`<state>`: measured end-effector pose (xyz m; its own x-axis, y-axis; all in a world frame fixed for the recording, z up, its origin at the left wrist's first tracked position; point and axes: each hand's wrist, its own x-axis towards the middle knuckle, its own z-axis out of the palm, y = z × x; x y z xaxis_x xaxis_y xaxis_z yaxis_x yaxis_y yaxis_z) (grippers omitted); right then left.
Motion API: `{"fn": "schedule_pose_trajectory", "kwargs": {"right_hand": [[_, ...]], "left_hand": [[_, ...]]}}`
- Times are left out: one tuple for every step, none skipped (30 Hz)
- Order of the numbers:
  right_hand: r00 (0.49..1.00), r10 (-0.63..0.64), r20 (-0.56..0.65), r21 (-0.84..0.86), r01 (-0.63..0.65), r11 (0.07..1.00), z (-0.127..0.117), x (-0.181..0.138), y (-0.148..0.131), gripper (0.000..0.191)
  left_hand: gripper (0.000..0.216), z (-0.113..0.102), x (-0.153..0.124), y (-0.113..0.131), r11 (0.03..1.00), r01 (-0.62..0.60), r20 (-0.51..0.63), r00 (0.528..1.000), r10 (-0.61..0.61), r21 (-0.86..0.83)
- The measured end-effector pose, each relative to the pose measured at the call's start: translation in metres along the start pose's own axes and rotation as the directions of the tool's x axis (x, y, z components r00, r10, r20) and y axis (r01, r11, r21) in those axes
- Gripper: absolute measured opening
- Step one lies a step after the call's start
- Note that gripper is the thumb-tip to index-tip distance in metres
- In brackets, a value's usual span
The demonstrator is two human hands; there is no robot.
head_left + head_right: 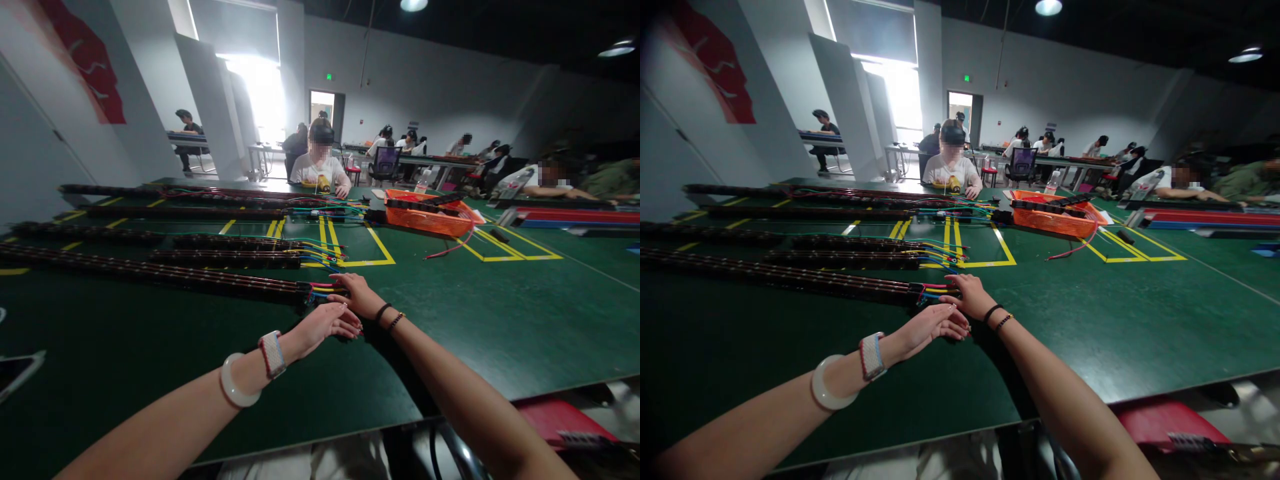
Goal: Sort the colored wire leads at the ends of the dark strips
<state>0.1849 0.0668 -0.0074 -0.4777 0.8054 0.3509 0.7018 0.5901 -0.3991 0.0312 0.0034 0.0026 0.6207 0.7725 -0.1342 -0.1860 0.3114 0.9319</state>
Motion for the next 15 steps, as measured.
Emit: {"fn": "schedule_pose_trajectory", "kwargs": {"right_hand": [[1.000,0.005,0.009,0.003,-0.005,1.000,0.002,0.001,0.000,0.045],[1.000,0.009,0.017,0.007,-0.009,1.000,0.003,0.002,0.000,0.042],[1.000,0.013,0.023,0.011,-0.013,1.000,0.004,0.003,0.001,0.038],[1.000,0.016,0.026,0.012,-0.016,1.000,0.005,0.003,0.002,0.034],[1.000,0.019,0.023,0.010,-0.019,1.000,0.006,0.004,0.002,0.030],[1.000,0.023,0.012,0.006,-0.023,1.000,0.006,0.004,0.002,0.027],[1.000,0.026,-0.004,0.000,-0.026,1.000,0.006,0.004,0.001,0.025],[0.999,0.027,-0.023,-0.008,-0.027,1.000,0.006,0.004,-0.001,0.023],[0.999,0.024,-0.041,-0.020,-0.025,0.999,0.005,0.004,-0.002,0.021],[0.998,0.018,-0.054,-0.041,-0.021,0.999,0.005,0.004,-0.004,0.019],[0.998,0.008,-0.062,-0.071,-0.012,0.997,0.003,0.004,-0.006,0.017],[0.998,-0.010,-0.065,-0.109,0.003,0.994,0.002,0.003,-0.008,0.015],[0.997,-0.035,-0.066,-0.156,0.024,0.988,0.000,0.003,-0.010,0.014],[0.995,-0.068,-0.066,-0.205,0.053,0.977,-0.001,0.002,-0.012,0.013],[0.992,-0.109,-0.065,-0.251,0.089,0.964,-0.003,0.002,-0.013,0.013]], "left_hand": [[0.033,0.000,0.000,0.000,1.000,0.004,-0.003,1.000,-0.004,0.000],[0.032,0.000,0.001,-0.001,1.000,0.008,-0.009,1.000,-0.009,-0.004],[0.031,0.000,0.001,-0.001,1.000,0.014,-0.018,1.000,-0.014,-0.018],[0.030,-0.001,0.002,-0.001,0.999,0.022,-0.027,0.999,-0.023,-0.041],[0.029,-0.002,0.002,-0.001,0.997,0.031,-0.034,0.999,-0.034,-0.076],[0.028,-0.002,0.003,-0.001,0.992,0.042,-0.040,0.998,-0.047,-0.120],[0.027,-0.003,0.004,0.000,0.984,0.052,-0.043,0.997,-0.060,-0.171],[0.027,-0.004,0.004,0.000,0.973,0.059,-0.042,0.997,-0.070,-0.222],[0.027,-0.004,0.005,0.001,0.961,0.064,-0.040,0.996,-0.077,-0.270],[0.027,-0.005,0.005,0.002,0.947,0.065,-0.037,0.996,-0.081,-0.316],[0.028,-0.006,0.006,0.002,0.931,0.062,-0.038,0.996,-0.081,-0.360],[0.027,-0.006,0.007,0.002,0.915,0.054,-0.049,0.996,-0.080,-0.401],[0.027,-0.007,0.007,0.002,0.897,0.037,-0.073,0.994,-0.077,-0.441],[0.025,-0.008,0.008,0.002,0.877,0.013,-0.108,0.991,-0.074,-0.481],[0.023,-0.008,0.009,0.001,0.854,-0.021,-0.150,0.986,-0.067,-0.519]]}}
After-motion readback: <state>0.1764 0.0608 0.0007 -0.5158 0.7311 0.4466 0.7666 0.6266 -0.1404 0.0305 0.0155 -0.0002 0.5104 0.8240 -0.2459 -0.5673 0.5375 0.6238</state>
